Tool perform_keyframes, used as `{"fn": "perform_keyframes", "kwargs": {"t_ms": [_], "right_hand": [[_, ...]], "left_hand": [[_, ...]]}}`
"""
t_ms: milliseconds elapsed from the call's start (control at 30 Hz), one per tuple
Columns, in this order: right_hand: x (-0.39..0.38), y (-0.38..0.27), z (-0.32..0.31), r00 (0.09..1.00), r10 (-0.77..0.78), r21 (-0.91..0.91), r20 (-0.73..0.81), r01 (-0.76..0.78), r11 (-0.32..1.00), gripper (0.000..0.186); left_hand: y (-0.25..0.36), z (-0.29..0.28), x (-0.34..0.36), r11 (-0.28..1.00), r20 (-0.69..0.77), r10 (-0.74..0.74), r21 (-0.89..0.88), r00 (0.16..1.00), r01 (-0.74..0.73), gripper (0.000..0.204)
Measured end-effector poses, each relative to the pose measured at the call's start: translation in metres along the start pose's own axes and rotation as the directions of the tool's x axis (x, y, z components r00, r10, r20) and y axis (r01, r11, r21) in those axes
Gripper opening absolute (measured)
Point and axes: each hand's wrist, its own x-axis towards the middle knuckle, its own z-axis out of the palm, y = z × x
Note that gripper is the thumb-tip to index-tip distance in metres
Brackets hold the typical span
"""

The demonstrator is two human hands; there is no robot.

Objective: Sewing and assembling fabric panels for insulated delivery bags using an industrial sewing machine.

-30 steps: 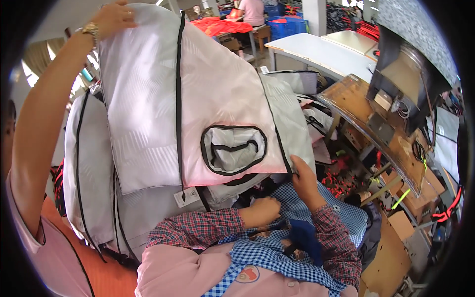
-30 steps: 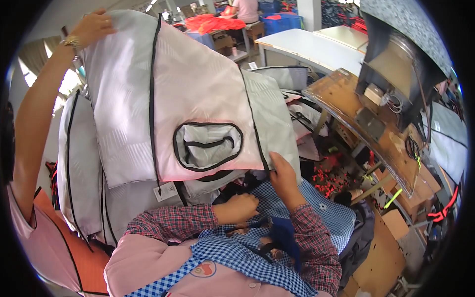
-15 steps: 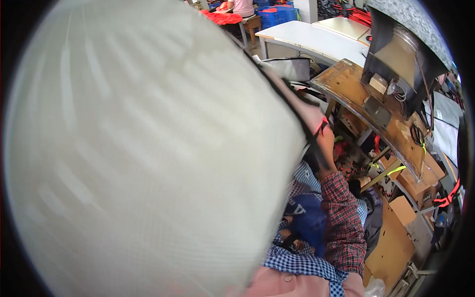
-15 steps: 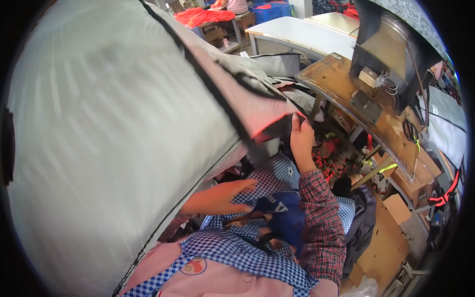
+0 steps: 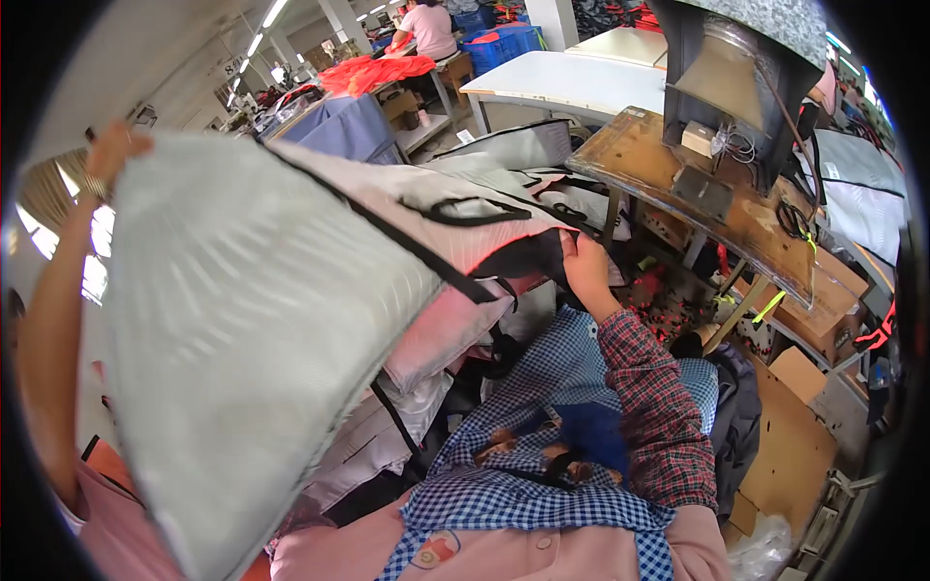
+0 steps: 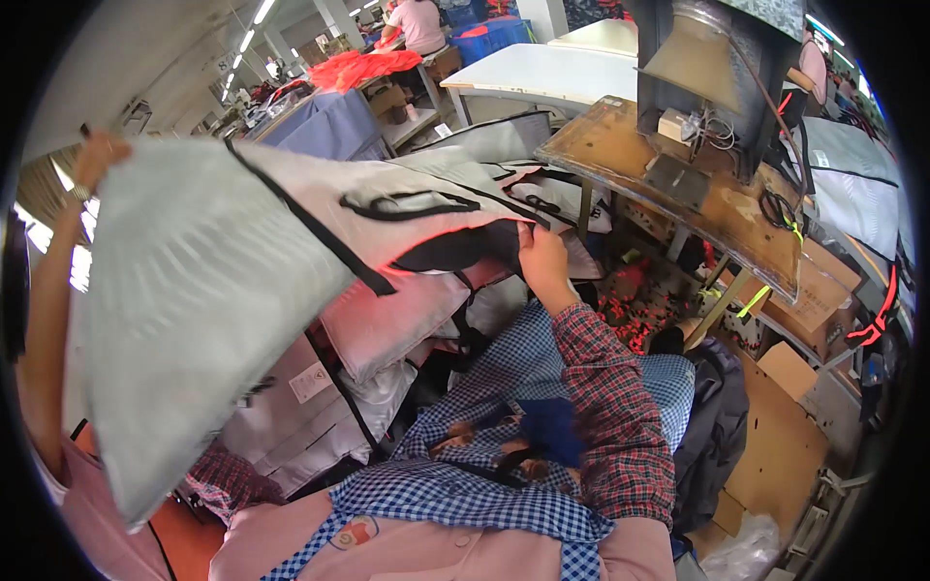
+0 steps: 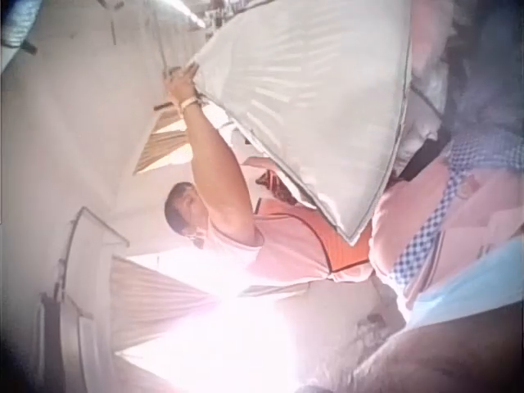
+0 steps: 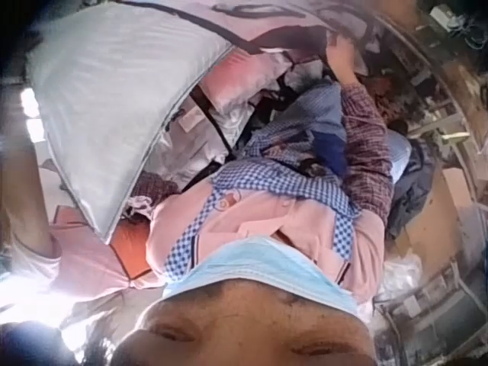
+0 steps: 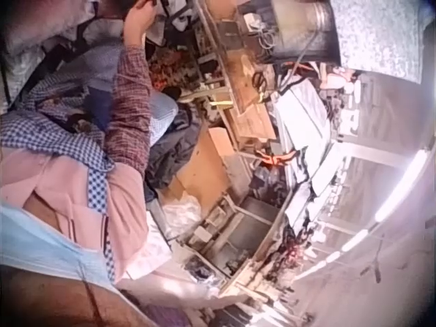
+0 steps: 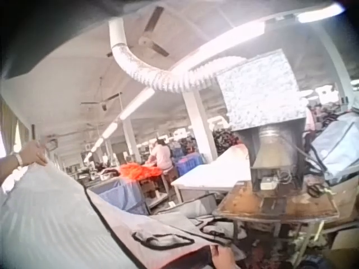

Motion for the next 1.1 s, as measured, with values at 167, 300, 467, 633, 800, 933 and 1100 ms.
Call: {"fn": "perform_keyframes", "kwargs": {"t_ms": [167,300,467,633,800,933,1100], "right_hand": [[-0.017,0.029,0.002,0.996,-0.08,0.027,-0.03,0.081,0.996,0.029],[-0.022,0.047,0.003,1.0,-0.021,0.004,-0.001,0.021,1.0,0.023],[-0.011,0.076,0.013,0.999,-0.034,0.088,-0.012,0.035,0.996,0.026],[-0.01,0.095,0.018,0.991,0.102,0.126,0.092,-0.113,0.986,0.029],[-0.007,0.075,0.008,0.871,0.327,0.733,0.367,-0.487,0.474,0.036],[0.017,0.056,0.001,0.808,0.325,0.803,0.491,-0.564,0.19,0.037],[0.055,0.081,-0.011,0.788,0.44,0.807,0.43,-0.554,0.204,0.041]], "left_hand": [[-0.006,-0.035,-0.005,0.985,-0.125,-0.173,-0.032,0.977,0.17,0.065],[-0.058,-0.078,-0.025,0.786,-0.133,-0.366,0.487,0.921,0.382,0.065],[-0.125,-0.123,-0.04,-0.142,-0.116,-0.16,0.985,0.98,0.093,0.076],[-0.142,-0.158,-0.034,-0.392,-0.139,0.088,0.905,0.986,0.163,0.072],[-0.144,-0.17,-0.011,0.336,-0.307,-0.065,0.889,0.949,0.31,0.065],[-0.165,-0.141,0.025,0.874,-0.261,-0.231,0.367,0.937,0.318,0.044],[-0.218,-0.061,0.007,0.868,-0.216,-0.441,0.144,0.871,0.475,0.043]]}}
